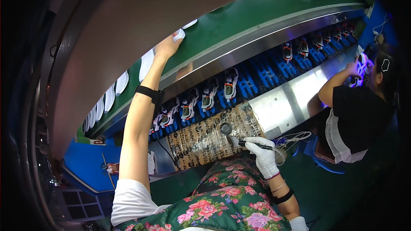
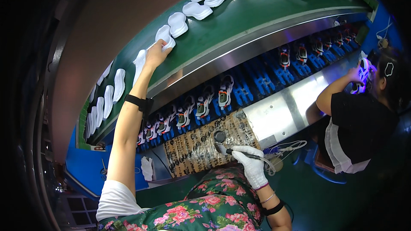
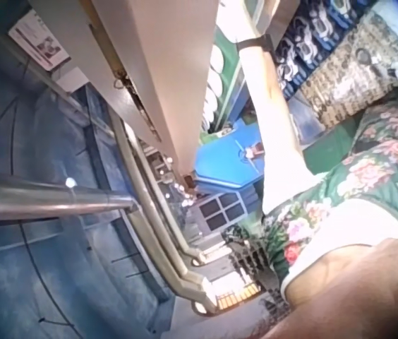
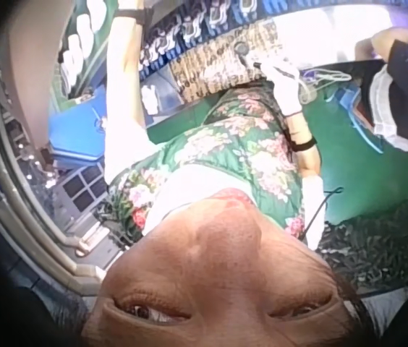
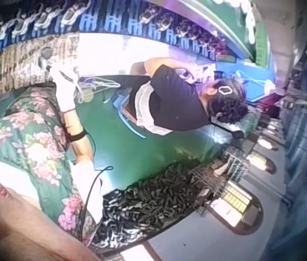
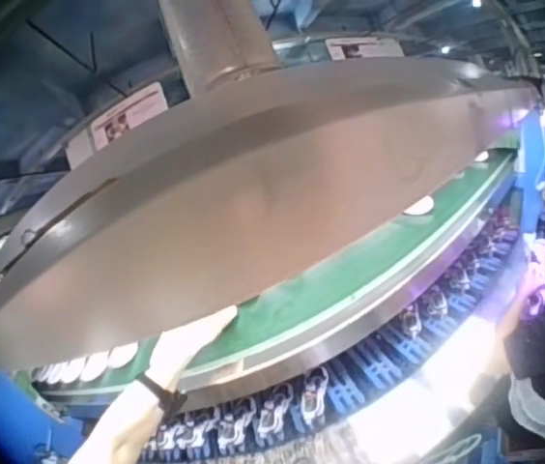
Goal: Applying a liquid coating or adhesive to shoe soles using a brush on an assembly line.
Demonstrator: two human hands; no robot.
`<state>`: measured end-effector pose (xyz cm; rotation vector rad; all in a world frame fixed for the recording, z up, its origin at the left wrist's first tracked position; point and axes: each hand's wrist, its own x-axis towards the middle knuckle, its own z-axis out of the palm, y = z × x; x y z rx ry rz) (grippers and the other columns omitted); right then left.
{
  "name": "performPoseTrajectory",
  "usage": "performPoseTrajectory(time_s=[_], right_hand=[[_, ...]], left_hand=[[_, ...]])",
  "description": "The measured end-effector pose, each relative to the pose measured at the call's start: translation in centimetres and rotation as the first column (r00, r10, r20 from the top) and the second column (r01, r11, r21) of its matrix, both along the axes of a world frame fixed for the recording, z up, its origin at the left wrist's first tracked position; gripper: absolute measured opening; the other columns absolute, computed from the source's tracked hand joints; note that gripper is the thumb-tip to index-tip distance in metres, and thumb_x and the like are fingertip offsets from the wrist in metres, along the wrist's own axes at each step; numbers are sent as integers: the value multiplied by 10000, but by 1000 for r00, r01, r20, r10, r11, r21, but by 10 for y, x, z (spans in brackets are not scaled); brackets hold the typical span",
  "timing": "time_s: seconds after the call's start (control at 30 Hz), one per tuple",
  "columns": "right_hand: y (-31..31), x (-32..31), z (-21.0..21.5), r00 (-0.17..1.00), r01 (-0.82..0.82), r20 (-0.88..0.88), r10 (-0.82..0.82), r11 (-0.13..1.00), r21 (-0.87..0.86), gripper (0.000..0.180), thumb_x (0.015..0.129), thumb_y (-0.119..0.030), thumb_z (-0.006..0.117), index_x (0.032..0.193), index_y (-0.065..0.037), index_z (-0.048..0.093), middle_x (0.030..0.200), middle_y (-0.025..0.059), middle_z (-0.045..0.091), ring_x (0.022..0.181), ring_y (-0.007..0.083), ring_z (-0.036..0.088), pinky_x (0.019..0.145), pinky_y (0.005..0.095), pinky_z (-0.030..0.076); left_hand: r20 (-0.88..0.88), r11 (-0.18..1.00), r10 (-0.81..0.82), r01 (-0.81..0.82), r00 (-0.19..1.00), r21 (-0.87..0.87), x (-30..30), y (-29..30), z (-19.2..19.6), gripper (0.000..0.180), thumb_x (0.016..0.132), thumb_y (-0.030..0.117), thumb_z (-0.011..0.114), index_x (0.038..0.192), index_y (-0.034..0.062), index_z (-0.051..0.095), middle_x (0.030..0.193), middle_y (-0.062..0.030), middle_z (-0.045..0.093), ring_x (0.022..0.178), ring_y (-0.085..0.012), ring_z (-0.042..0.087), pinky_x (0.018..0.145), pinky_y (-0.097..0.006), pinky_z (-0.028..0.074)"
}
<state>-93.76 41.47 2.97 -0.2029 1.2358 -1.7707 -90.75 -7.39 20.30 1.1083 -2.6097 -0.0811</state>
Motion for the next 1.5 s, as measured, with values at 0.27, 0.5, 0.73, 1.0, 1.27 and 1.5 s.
performPoseTrajectory(time_s=[0.27, 0.5, 0.73, 1.0, 1.27, 1.5], right_hand=[[6, -7, 5, 999, 30, 21, -30, 999, 20, 171, 823, 0, 767, 993, 15, 766, 846, 50, 739, 696, 88, 641, 632, 216, 494], [16, -21, -5, 999, 46, 17, -46, 999, 17, 181, 843, -18, 769, 1021, 11, 766, 935, 67, 756, 779, 105, 680, 712, 233, 548], [23, -35, 1, 991, 136, -13, -135, 987, 81, 165, 821, 17, 764, 984, -3, 776, 882, 46, 751, 713, 80, 645, 646, 213, 503], [26, -40, 0, 986, 167, 12, -169, 981, 96, 179, 812, 19, 764, 990, 0, 773, 863, 44, 742, 713, 87, 647, 632, 218, 500], [25, -53, -7, 989, 147, 7, -149, 984, 96, 173, 834, -2, 771, 1006, 14, 767, 918, 58, 754, 776, 96, 665, 709, 226, 527], [27, -51, -12, 988, 153, -12, -152, 981, 118, 169, 840, -5, 768, 1008, 13, 768, 919, 58, 754, 772, 92, 663, 696, 216, 524]], left_hand=[[243, 992, 89, -64, 966, -110, -65, 11, 36, 463, 809, 438, 765, 1171, 155, 702, 1353, -163, 605, 1248, -386, 492, 979, -489, 438], [207, 960, -61, 114, 976, -254, -70, 2, 30, 364, 714, 277, 843, 1015, 115, 716, 1163, -173, 694, 1076, -379, 632, 920, -442, 504], [357, 992, 88, -49, 930, -116, -120, -29, 22, 301, 757, 133, 731, 1054, 90, 710, 1113, -187, 716, 1082, -381, 664, 903, -456, 527], [348, 986, 152, -167, 925, 14, -132, -148, 0, 802, 832, 122, 598, 1549, -24, 270, 1345, -341, 567, 1276, -437, 557, 1079, -439, 436], [243, 970, -92, 31, 966, 242, -189, -61, 7, 838, 722, 291, 788, 1437, 22, 445, 1265, -273, 636, 1198, -373, 611, 1016, -400, 460], [0, 930, -49, 46, 999, 365, -196, -116, -35, 843, 874, 540, 680, 1425, -50, 440, 1347, -278, 590, 1301, -391, 542, 1093, -413, 399]])
